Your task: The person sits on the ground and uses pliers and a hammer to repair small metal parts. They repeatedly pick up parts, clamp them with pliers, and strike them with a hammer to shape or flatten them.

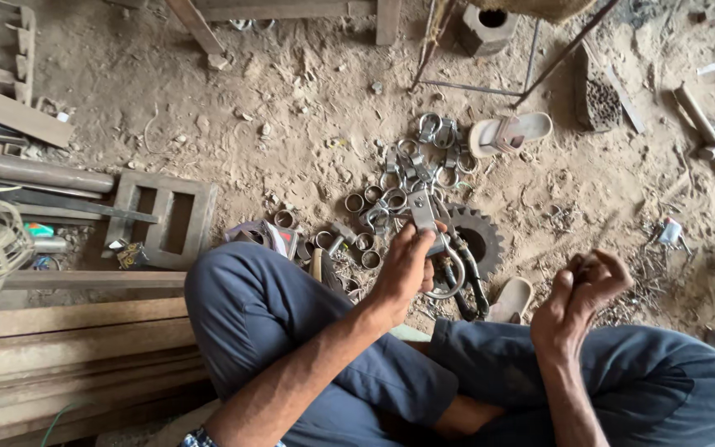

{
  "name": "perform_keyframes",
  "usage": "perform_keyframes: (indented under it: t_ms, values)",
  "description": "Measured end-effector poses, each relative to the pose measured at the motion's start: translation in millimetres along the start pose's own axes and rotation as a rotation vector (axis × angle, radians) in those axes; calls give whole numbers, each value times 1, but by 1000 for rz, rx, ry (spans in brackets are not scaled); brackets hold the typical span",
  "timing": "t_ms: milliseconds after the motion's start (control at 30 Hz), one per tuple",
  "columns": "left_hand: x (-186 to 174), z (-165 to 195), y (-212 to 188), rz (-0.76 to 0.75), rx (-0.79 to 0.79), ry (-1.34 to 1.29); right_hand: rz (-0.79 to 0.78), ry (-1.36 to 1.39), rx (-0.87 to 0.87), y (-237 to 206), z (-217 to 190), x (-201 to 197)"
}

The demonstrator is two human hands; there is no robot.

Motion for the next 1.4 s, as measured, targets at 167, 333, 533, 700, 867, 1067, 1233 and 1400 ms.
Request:
perform_keyframes:
  t_ms: [167, 333, 533, 700, 867, 1067, 1233, 1400]
  values:
    - [2, -3, 0, -27, 27, 36, 80, -56, -80, -1, 8, -5]
    - [11, -5, 5, -91, 241, 161, 89, 5, -87, 9, -34, -1]
    - [0, -18, 12, -34, 287, 186, -272, -742, -768, 14, -107, 44]
    - [-8, -31, 9, 34, 83, 23, -333, -130, -63, 1, -65, 32]
    - [-8, -20, 5, -24, 96, -29, -487, -234, 139, -2, -34, 34]
    - [-6, -32, 12, 32, -72, -81, -427, -234, 84, 2, -32, 33]
    - [-1, -20, 14, 13, -59, -19, -152, -109, -380, -4, -49, 9]
    - [0, -16, 4, 67, -175, 28, -349, -272, -238, -8, -30, 27]
Point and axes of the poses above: each hand's wrist, its own y-axis towards the middle knuckle, its own x-axis out of the palm, z = x × y, the point moved 6 cm from there along y, towards the middle knuckle, and after that the axes turned 2 degrees about y, right-handed, at the moved point
